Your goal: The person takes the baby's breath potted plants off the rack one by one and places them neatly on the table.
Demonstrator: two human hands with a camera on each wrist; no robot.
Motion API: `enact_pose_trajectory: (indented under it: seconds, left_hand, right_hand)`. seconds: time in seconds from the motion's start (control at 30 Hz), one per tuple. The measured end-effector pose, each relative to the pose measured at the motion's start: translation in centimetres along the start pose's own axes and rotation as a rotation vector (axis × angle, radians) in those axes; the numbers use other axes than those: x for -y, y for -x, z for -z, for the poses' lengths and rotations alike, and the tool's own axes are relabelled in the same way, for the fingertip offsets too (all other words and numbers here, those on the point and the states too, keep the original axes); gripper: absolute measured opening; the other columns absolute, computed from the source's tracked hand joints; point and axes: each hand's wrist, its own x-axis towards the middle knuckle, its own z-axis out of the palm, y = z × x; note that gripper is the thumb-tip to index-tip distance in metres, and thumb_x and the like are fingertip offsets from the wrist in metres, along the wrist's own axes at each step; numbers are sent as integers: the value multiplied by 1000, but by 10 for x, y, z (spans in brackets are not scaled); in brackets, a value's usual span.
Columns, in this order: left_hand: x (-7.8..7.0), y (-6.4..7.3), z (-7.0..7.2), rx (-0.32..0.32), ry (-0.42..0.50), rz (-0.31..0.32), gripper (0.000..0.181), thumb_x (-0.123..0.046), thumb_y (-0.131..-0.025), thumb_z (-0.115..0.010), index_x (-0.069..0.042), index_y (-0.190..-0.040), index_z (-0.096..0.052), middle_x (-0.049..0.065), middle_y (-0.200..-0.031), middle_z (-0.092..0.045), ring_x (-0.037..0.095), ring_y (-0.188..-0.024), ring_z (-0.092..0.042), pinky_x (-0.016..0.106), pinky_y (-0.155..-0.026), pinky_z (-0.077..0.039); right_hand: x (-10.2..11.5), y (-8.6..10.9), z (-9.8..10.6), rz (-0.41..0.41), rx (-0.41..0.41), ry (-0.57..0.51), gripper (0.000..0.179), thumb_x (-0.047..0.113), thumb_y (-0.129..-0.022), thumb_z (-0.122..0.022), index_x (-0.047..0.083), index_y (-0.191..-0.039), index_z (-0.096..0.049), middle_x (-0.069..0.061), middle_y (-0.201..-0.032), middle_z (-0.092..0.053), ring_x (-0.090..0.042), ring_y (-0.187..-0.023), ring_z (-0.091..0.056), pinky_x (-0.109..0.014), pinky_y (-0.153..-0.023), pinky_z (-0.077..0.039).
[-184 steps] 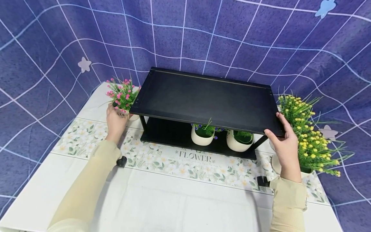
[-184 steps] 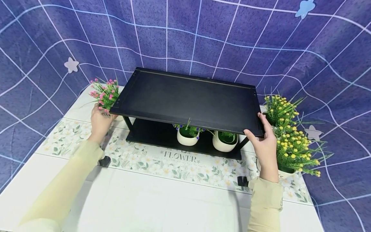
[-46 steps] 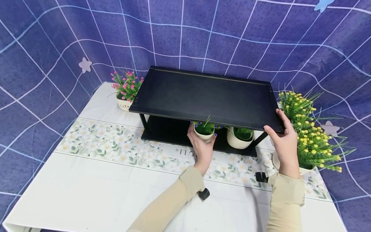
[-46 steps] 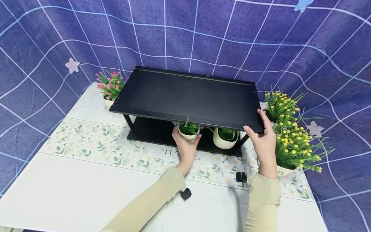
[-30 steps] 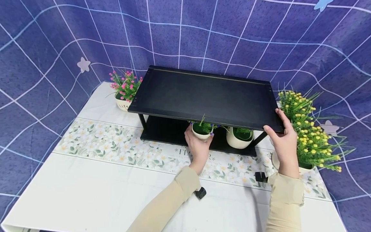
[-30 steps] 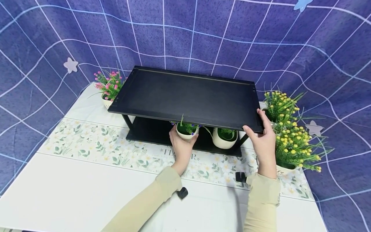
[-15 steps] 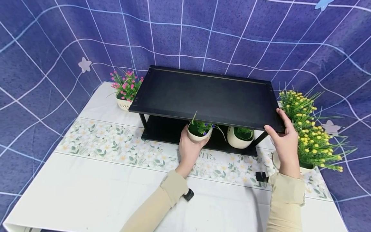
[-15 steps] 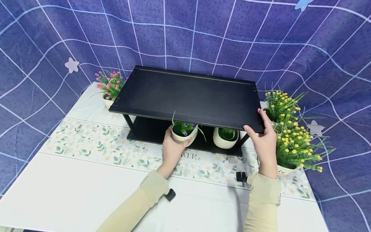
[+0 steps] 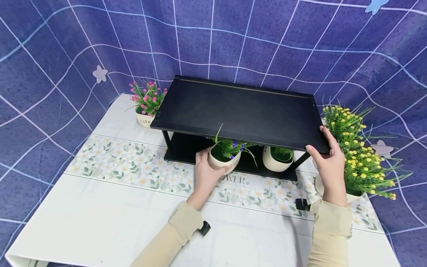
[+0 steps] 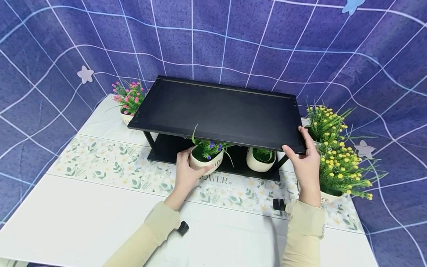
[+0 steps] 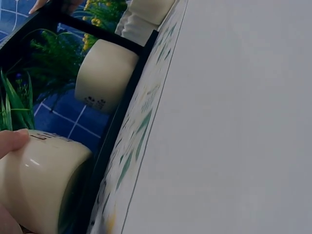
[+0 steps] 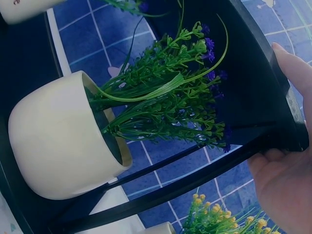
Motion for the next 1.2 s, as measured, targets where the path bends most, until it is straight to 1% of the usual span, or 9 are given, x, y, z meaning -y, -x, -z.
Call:
enact_pose_trajectory:
  seconds: [0.2, 0.37, 0.47, 0.57, 0.7, 0.87, 1.0, 1.13, 1.2]
  left_hand:
    - [1, -1, 15, 28, -41, -2, 84, -33, -59, -91, -13, -133, -56, 11, -119, -51, 30, -110, -55, 46, -96, -47]
    - [0, -1, 28, 80, -30, 15, 83, -32, -61, -90, -10, -134, -56, 12, -120, -51, 31, -112, -54, 48, -96, -47]
    - [2, -3, 37, 104, -20, 21, 83, -31, -61, -90, -9, -133, -57, 12, -120, -52, 31, -112, -54, 47, -98, -47]
    - [6, -5, 47, 126, 8, 16, 82, -27, -60, -91, -8, -133, -57, 13, -119, -53, 30, -114, -53, 44, -103, -47]
    - [11, -7, 61, 179, 49, 25, 81, -25, -62, -91, -8, -133, -57, 13, -123, -53, 29, -118, -53, 42, -106, -46]
    - [17, -7, 78, 240, 72, 82, 80, -25, -66, -90, -12, -136, -54, 10, -130, -53, 30, -126, -53, 42, -108, -44]
    - [21, -5, 90, 288, 130, 105, 80, -19, -68, -88, -10, -138, -51, 12, -135, -51, 31, -132, -49, 42, -110, -42]
    - [27, -5, 103, 340, 191, 145, 80, -13, -70, -87, -10, -140, -49, 12, -135, -49, 31, -131, -48, 43, -112, -40]
    - [31, -6, 111, 362, 217, 164, 79, -11, -71, -86, -11, -140, -49, 11, -135, -48, 29, -130, -49, 40, -112, -39]
  right_hand:
    - [1, 0, -1, -1, -12, -6, 67, 5, -89, -67, 19, -149, -40, 3, -155, -39, -11, -141, -39, -2, -88, -44]
    - [1, 1, -1, 9, -20, -22, 66, 4, -88, -67, 18, -148, -41, 2, -154, -40, -11, -140, -41, -2, -88, -44]
    - [1, 1, -2, 9, -17, -32, 67, 3, -88, -67, 17, -148, -41, 2, -154, -39, -11, -140, -40, -2, -88, -44]
    - [1, 0, -2, 3, -15, -33, 67, 4, -88, -67, 18, -148, -41, 3, -154, -39, -11, -140, -40, -2, -88, -44]
    - [1, 0, -2, 1, -14, -24, 67, 4, -88, -67, 18, -148, -41, 3, -154, -39, -10, -140, -40, -2, -88, -44]
    - [2, 0, -1, 2, -14, -7, 66, 5, -89, -67, 19, -148, -41, 3, -154, -39, -10, -140, -40, -2, -87, -44]
    - [2, 1, -1, 11, -18, -14, 66, 4, -89, -67, 16, -148, -41, 3, -154, -40, -10, -140, -40, -2, -88, -44]
    - [2, 1, -2, 18, -17, -33, 66, 3, -88, -67, 15, -148, -41, 2, -154, -40, -11, -141, -39, -2, -89, -44]
    - [2, 1, -2, 17, -17, -30, 66, 3, -89, -67, 16, -148, -41, 2, -154, -40, -10, -141, -39, -2, -89, -44]
